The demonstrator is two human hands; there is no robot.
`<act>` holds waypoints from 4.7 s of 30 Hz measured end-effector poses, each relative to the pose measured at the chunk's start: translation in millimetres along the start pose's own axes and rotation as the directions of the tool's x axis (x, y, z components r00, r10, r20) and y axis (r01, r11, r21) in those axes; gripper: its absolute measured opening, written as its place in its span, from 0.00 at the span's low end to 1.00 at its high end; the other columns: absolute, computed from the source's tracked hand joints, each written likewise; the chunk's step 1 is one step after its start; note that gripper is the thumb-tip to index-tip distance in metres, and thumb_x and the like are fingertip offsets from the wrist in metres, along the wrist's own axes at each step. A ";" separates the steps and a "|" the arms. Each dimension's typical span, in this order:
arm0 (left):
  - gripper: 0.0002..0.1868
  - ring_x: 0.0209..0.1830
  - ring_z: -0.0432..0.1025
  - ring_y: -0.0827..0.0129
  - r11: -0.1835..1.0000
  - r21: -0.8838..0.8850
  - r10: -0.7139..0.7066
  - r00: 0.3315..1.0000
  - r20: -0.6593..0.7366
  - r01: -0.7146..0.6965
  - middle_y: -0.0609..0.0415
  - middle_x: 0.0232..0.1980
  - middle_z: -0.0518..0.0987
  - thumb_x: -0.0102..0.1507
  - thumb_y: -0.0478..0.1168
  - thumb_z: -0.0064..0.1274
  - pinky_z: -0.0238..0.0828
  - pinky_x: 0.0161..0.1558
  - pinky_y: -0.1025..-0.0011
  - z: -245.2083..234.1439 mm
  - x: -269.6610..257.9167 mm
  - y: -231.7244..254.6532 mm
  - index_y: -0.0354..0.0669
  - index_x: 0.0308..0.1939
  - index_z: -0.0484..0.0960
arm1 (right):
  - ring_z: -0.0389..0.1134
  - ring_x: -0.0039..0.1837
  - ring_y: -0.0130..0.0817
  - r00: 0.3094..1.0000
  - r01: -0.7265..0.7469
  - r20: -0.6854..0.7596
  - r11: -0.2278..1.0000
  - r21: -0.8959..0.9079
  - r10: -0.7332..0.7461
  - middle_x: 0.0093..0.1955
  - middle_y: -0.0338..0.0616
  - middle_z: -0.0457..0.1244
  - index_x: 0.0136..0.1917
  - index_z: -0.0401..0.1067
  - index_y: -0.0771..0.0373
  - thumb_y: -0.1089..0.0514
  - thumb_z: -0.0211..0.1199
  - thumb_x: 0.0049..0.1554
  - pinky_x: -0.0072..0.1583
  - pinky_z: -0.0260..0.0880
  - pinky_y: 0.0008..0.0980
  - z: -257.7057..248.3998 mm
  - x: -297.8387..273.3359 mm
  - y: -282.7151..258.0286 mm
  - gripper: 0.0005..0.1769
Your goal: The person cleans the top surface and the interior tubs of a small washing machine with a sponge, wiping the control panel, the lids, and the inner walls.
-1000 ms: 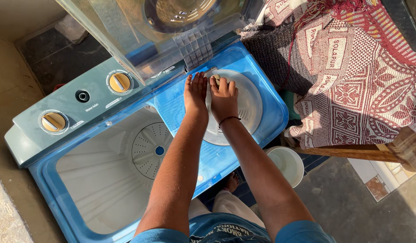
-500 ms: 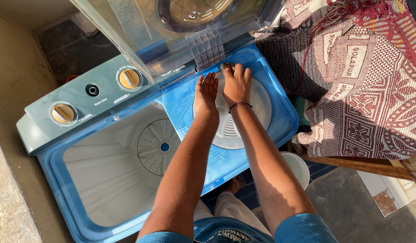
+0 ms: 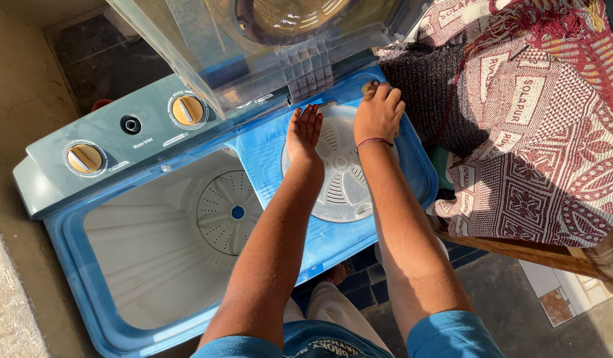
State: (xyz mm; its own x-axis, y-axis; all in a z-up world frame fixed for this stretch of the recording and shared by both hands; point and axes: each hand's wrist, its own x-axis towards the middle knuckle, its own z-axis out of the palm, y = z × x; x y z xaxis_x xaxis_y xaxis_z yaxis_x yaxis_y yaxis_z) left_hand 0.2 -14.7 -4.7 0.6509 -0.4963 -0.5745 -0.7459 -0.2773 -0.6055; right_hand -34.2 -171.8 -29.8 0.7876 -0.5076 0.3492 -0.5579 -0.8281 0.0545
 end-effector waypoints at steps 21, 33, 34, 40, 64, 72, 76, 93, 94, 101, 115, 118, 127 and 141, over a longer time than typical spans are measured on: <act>0.66 0.83 0.36 0.45 0.933 -0.357 -0.029 0.999 0.014 0.032 0.49 0.85 0.23 0.60 0.62 0.59 0.38 0.74 0.43 7.3 3.9 5.2 0.46 0.83 0.27 | 0.70 0.58 0.43 0.943 -0.080 0.327 0.996 0.048 0.060 0.53 0.48 0.69 0.43 0.80 0.59 0.55 0.60 0.58 0.55 0.72 0.39 -72.4 -17.1 -78.6 0.10; 0.69 0.84 0.33 0.45 0.917 -0.399 0.011 1.000 -0.005 -0.012 0.51 0.85 0.20 0.58 0.58 0.65 0.47 0.73 0.43 -1.0 -22.4 -17.4 0.52 0.82 0.23 | 0.63 0.59 0.46 0.991 0.120 0.012 0.946 0.300 -0.130 0.55 0.41 0.66 0.52 0.77 0.55 0.60 0.63 0.55 0.61 0.67 0.43 -47.5 -22.6 -57.1 0.10; 0.69 0.84 0.33 0.46 0.901 -0.433 0.030 1.000 0.000 -0.028 0.53 0.85 0.19 0.58 0.57 0.65 0.47 0.74 0.43 -0.4 -20.6 -19.5 0.53 0.82 0.23 | 0.63 0.59 0.46 0.991 0.124 0.008 0.944 0.304 -0.132 0.55 0.41 0.66 0.52 0.77 0.55 0.60 0.63 0.55 0.61 0.67 0.43 -45.0 -18.8 -56.2 0.10; 0.68 0.84 0.35 0.49 0.901 -0.432 0.049 0.999 0.015 -0.038 0.54 0.85 0.20 0.58 0.54 0.65 0.48 0.74 0.47 0.0 -27.7 -25.3 0.54 0.82 0.22 | 0.63 0.58 0.44 0.999 0.050 -0.010 0.964 0.262 -0.049 0.57 0.43 0.66 0.55 0.78 0.53 0.63 0.61 0.55 0.58 0.66 0.42 -24.5 -4.2 -46.1 0.15; 0.62 0.84 0.33 0.50 0.949 -0.316 -0.002 0.999 0.050 0.018 0.52 0.86 0.26 0.60 0.66 0.56 0.46 0.73 0.42 20.5 15.7 8.1 0.60 0.83 0.29 | 0.63 0.58 0.49 0.980 -0.055 0.196 0.917 0.396 -0.026 0.57 0.46 0.62 0.57 0.76 0.58 0.58 0.57 0.57 0.58 0.67 0.45 -67.6 -72.9 -67.9 0.15; 0.62 0.85 0.33 0.51 0.916 -0.394 -0.059 0.997 0.049 0.074 0.56 0.86 0.25 0.61 0.60 0.57 0.46 0.73 0.45 13.8 3.3 2.3 0.57 0.83 0.25 | 0.63 0.59 0.48 0.997 0.069 0.004 0.938 0.340 -0.075 0.55 0.42 0.63 0.63 0.77 0.52 0.65 0.59 0.58 0.62 0.67 0.44 -58.4 -66.7 -17.0 0.21; 0.64 0.85 0.32 0.53 0.906 -0.423 -0.028 1.000 0.000 0.025 0.57 0.86 0.23 0.61 0.57 0.61 0.42 0.75 0.45 1.8 -28.8 -23.6 0.58 0.82 0.23 | 0.62 0.58 0.51 0.981 -0.142 0.174 0.934 0.329 0.088 0.55 0.47 0.64 0.63 0.76 0.53 0.63 0.59 0.56 0.59 0.67 0.46 -54.0 -50.3 -5.4 0.21; 0.61 0.85 0.29 0.52 0.901 -0.431 -0.018 0.998 0.057 0.040 0.55 0.86 0.21 0.62 0.52 0.55 0.34 0.78 0.48 2.4 -22.3 -12.9 0.56 0.82 0.21 | 0.63 0.56 0.47 0.987 0.121 0.041 0.875 0.470 -0.158 0.55 0.45 0.62 0.62 0.74 0.62 0.66 0.60 0.57 0.57 0.68 0.45 -117.2 -131.7 -53.6 0.19; 0.68 0.83 0.28 0.51 0.930 -0.366 -0.021 0.998 0.062 0.043 0.53 0.85 0.21 0.58 0.50 0.62 0.34 0.74 0.48 1.7 -23.7 -10.7 0.54 0.82 0.20 | 0.63 0.56 0.47 0.987 0.122 0.039 0.876 0.467 -0.159 0.55 0.45 0.62 0.62 0.74 0.62 0.66 0.60 0.57 0.57 0.68 0.45 -118.0 -133.0 -53.8 0.19; 0.83 0.85 0.24 0.46 0.919 -0.392 0.006 0.995 0.103 0.035 0.43 0.86 0.24 0.45 0.75 0.69 0.19 0.75 0.39 3.3 -69.1 -40.6 0.52 0.83 0.25 | 0.63 0.55 0.46 0.977 0.204 -0.030 0.902 0.381 -0.209 0.55 0.46 0.62 0.63 0.73 0.63 0.67 0.59 0.53 0.59 0.68 0.44 -93.9 -115.1 -58.3 0.23; 0.86 0.85 0.18 0.47 0.703 -0.703 -0.059 0.995 0.086 0.103 0.44 0.85 0.22 0.41 0.79 0.67 0.17 0.77 0.42 42.3 -102.9 -54.9 0.53 0.83 0.22 | 0.67 0.60 0.47 0.951 0.130 0.184 0.862 0.490 -0.249 0.54 0.40 0.67 0.51 0.80 0.50 0.60 0.67 0.52 0.59 0.70 0.45 -90.2 -33.0 -46.7 0.12; 0.81 0.85 0.18 0.48 0.762 -0.641 -0.080 0.996 0.048 0.092 0.44 0.85 0.23 0.46 0.78 0.64 0.16 0.76 0.43 32.8 -103.5 -56.4 0.53 0.83 0.23 | 0.67 0.57 0.45 0.869 0.133 0.298 0.768 0.626 -0.394 0.51 0.41 0.68 0.47 0.81 0.50 0.52 0.71 0.51 0.58 0.69 0.45 -100.0 -28.7 -42.4 0.09; 0.63 0.83 0.21 0.47 0.846 -0.517 -0.182 0.982 -0.053 0.129 0.45 0.85 0.27 0.60 0.67 0.56 0.14 0.74 0.40 47.1 -62.1 -30.4 0.54 0.82 0.27 | 0.68 0.60 0.40 0.872 0.182 0.334 0.872 0.454 -0.357 0.51 0.38 0.68 0.38 0.83 0.48 0.53 0.70 0.54 0.60 0.70 0.43 -91.1 -29.4 -56.8 0.04; 0.61 0.84 0.24 0.49 0.873 -0.479 -0.082 0.995 0.050 0.096 0.45 0.86 0.31 0.62 0.69 0.50 0.14 0.75 0.44 34.1 -69.2 -40.8 0.51 0.83 0.29 | 0.70 0.57 0.44 0.873 -0.065 0.465 0.909 0.411 -0.148 0.51 0.43 0.71 0.41 0.84 0.50 0.55 0.71 0.52 0.57 0.71 0.41 -110.1 -19.5 -59.7 0.03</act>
State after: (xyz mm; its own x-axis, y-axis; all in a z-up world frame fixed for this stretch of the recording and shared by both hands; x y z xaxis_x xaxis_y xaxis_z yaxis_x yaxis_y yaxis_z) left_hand -9.6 59.1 41.0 0.7163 -0.4297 -0.5498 -0.6559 -0.6836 -0.3201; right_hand -45.1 -86.3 63.1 0.8917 -0.4310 -0.1384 -0.4508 -0.8178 -0.3578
